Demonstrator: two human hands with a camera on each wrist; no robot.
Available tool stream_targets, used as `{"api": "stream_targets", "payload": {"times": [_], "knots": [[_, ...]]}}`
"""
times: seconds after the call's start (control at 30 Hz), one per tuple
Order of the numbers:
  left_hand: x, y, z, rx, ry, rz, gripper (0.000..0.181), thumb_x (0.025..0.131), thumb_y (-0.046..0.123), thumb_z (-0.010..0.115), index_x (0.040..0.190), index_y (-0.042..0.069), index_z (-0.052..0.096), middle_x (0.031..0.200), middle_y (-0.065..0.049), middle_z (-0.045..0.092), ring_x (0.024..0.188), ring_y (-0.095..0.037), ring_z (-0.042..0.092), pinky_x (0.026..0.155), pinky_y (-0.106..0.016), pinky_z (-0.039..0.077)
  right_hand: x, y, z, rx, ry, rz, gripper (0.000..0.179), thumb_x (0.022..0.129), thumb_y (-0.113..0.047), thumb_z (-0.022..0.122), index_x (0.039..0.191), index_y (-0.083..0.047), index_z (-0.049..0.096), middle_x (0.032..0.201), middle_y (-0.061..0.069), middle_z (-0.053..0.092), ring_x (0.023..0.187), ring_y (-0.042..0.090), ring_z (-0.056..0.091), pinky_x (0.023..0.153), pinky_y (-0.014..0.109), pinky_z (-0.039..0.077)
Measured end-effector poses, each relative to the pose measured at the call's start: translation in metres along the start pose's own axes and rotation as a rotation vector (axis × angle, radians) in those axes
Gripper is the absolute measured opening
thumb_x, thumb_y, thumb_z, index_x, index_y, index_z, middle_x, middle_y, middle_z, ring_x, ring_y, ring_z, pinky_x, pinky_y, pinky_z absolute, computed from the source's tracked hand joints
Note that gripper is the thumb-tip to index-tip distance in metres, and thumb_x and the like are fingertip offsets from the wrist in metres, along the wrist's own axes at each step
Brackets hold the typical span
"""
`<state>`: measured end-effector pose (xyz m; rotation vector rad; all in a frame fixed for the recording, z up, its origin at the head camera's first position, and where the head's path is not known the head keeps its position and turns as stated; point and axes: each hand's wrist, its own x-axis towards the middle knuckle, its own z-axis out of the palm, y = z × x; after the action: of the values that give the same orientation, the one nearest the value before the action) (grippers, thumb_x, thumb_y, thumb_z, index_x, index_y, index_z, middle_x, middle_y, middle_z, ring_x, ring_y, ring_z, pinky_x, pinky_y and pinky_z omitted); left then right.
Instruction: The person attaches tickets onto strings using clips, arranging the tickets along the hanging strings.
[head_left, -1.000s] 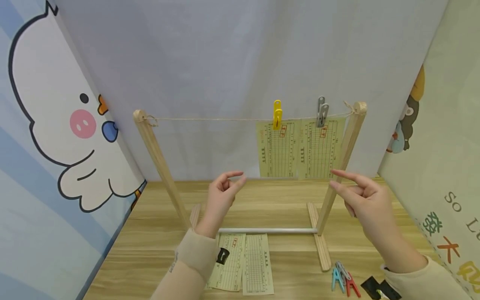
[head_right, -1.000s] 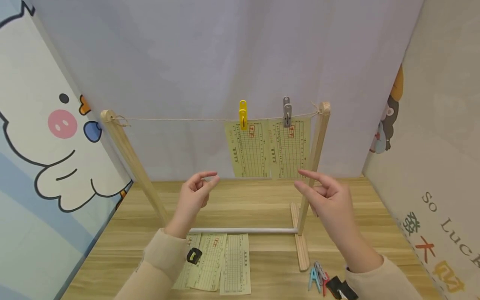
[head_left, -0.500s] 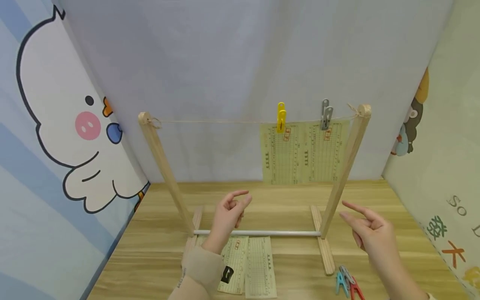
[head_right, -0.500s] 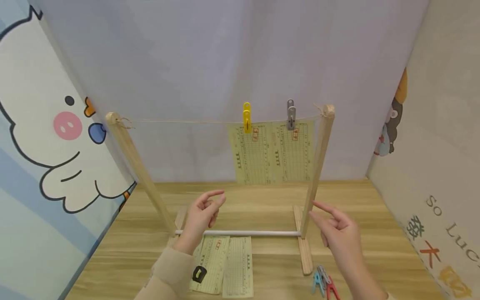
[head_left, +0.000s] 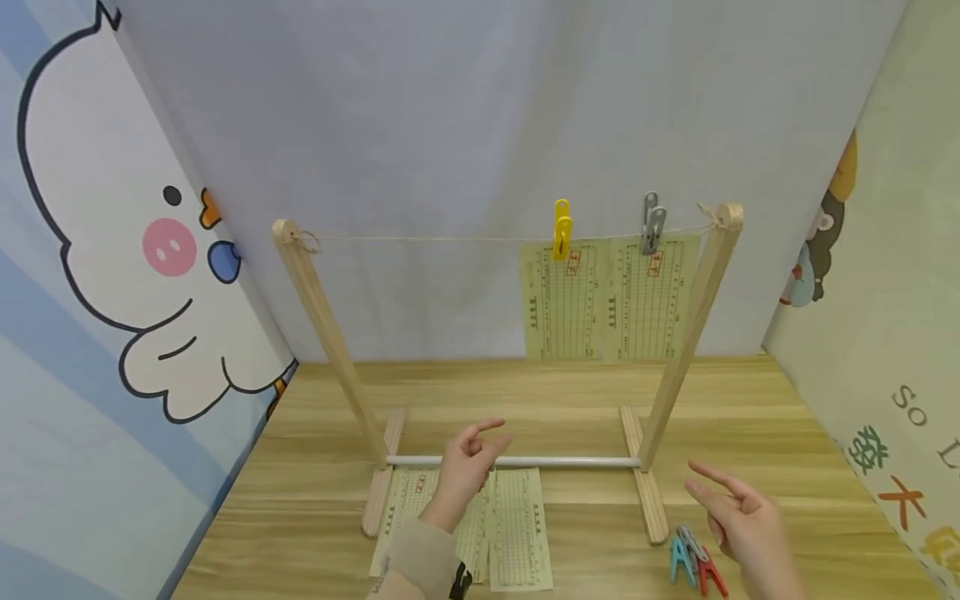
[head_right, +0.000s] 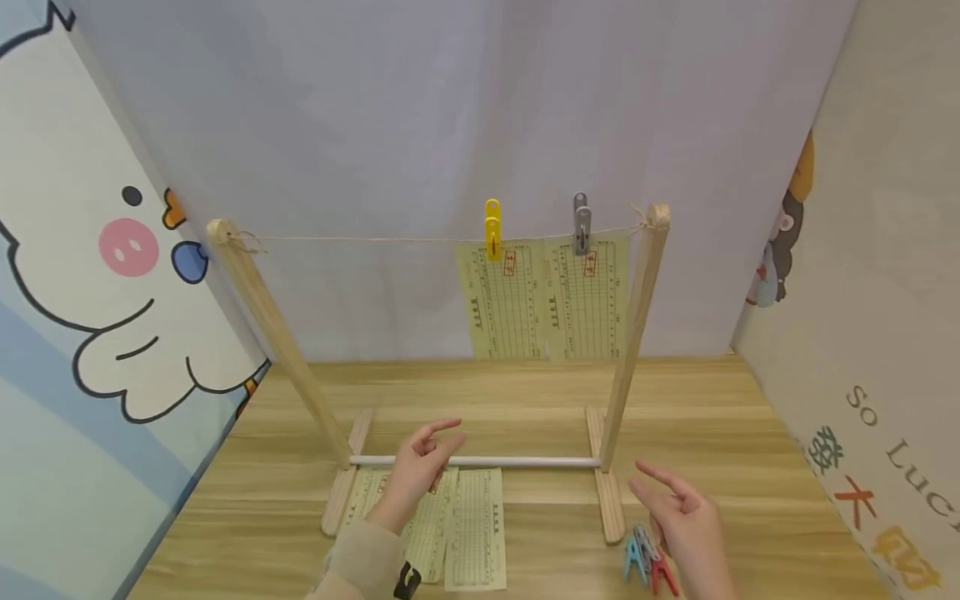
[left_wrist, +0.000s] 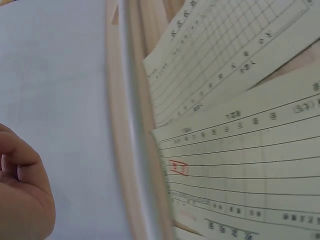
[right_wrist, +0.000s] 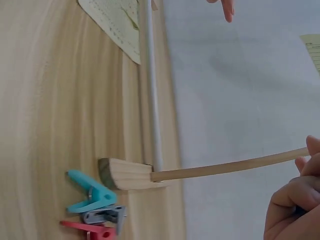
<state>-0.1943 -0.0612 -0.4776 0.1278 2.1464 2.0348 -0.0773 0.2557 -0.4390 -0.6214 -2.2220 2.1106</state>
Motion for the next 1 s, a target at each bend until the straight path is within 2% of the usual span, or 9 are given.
{"api": "stream_targets", "payload": {"times": [0.2,0.27,0.4,0.5,0.6,0.7,0.8,0.93,1.0], "knots": [[0.001,-0.021,0.001,-0.007,-0.037,-0.045,0.045,0.094,0.032,0.068,0.136,0.019,0.06,0.06,0.007,0.049,0.044,-0.005,0.031,0.043,-0.019,0.03,0.005,0.022,-0.007,-0.029,0.0,0.133,0.024,0.094,-0.029,0.069,0.088,-0.052,0.064,0.049,-0.008,0.043,0.042,0.005,0.033,0.041,0.021,0.03],[0.002,-0.026,0.001,-0.003,-0.039,-0.056,0.045,0.094,0.031,0.068,0.136,0.019,0.06,0.06,0.007,0.048,0.044,-0.005,0.03,0.042,-0.02,0.029,0.007,0.03,-0.01,-0.057,0.002,0.15,0.02,0.094,-0.028,0.067,0.095,-0.048,0.066,0.05,-0.007,0.045,0.042,0.005,0.034,0.042,0.021,0.031],[0.003,-0.037,0.002,0.007,-0.029,-0.078,0.048,0.093,0.031,0.07,0.136,0.016,0.06,0.058,0.008,0.044,0.045,-0.006,0.029,0.043,-0.019,0.028,0.009,0.045,-0.017,-0.126,-0.007,0.159,0.038,0.096,-0.027,0.065,0.133,-0.018,0.062,0.051,-0.005,0.047,0.041,0.007,0.035,0.042,0.022,0.033],[0.003,-0.045,0.003,0.026,-0.033,-0.087,0.048,0.093,0.029,0.07,0.137,0.013,0.058,0.058,0.008,0.04,0.047,-0.006,0.029,0.045,-0.018,0.028,0.01,0.055,-0.021,-0.163,-0.004,0.173,0.058,0.097,-0.026,0.063,0.144,0.002,0.046,0.051,-0.004,0.047,0.041,0.007,0.036,0.042,0.023,0.034],[0.002,-0.053,0.003,0.051,-0.03,-0.101,0.045,0.095,0.027,0.067,0.136,0.012,0.059,0.06,0.008,0.037,0.047,-0.007,0.027,0.045,-0.018,0.028,0.011,0.067,-0.026,-0.157,0.006,0.201,0.046,0.095,-0.025,0.063,0.137,-0.006,0.057,0.052,-0.004,0.046,0.041,0.007,0.036,0.042,0.024,0.035],[0.001,-0.06,0.004,0.07,-0.02,-0.119,0.041,0.097,0.025,0.064,0.135,0.012,0.06,0.062,0.007,0.037,0.044,-0.005,0.026,0.043,-0.018,0.029,0.012,0.08,-0.032,-0.108,0.018,0.225,0.02,0.093,-0.023,0.066,0.112,-0.026,0.072,0.05,-0.004,0.044,0.041,0.008,0.038,0.042,0.025,0.036],[-0.001,-0.065,0.005,0.078,-0.022,-0.139,0.039,0.098,0.024,0.062,0.136,0.014,0.059,0.063,0.007,0.038,0.04,-0.004,0.028,0.04,-0.018,0.033,0.013,0.092,-0.038,-0.069,0.029,0.256,0.015,0.09,-0.024,0.07,0.093,-0.038,0.071,0.05,-0.005,0.041,0.042,0.008,0.038,0.042,0.026,0.037],[0.0,-0.068,0.007,0.091,-0.032,-0.16,0.039,0.098,0.022,0.062,0.136,0.014,0.059,0.056,0.008,0.04,0.037,-0.003,0.031,0.038,-0.018,0.037,0.017,0.101,-0.043,-0.042,0.033,0.315,0.012,0.085,-0.027,0.076,0.097,-0.027,0.077,0.051,-0.004,0.042,0.044,0.01,0.039,0.044,0.027,0.038],[0.001,-0.068,0.008,0.1,-0.035,-0.172,0.04,0.097,0.023,0.063,0.136,0.013,0.058,0.053,0.009,0.04,0.037,-0.002,0.033,0.038,-0.017,0.038,0.019,0.104,-0.045,-0.017,0.029,0.347,0.023,0.082,-0.03,0.08,0.102,-0.019,0.078,0.058,-0.005,0.054,0.05,0.01,0.051,0.05,0.029,0.047]]}}
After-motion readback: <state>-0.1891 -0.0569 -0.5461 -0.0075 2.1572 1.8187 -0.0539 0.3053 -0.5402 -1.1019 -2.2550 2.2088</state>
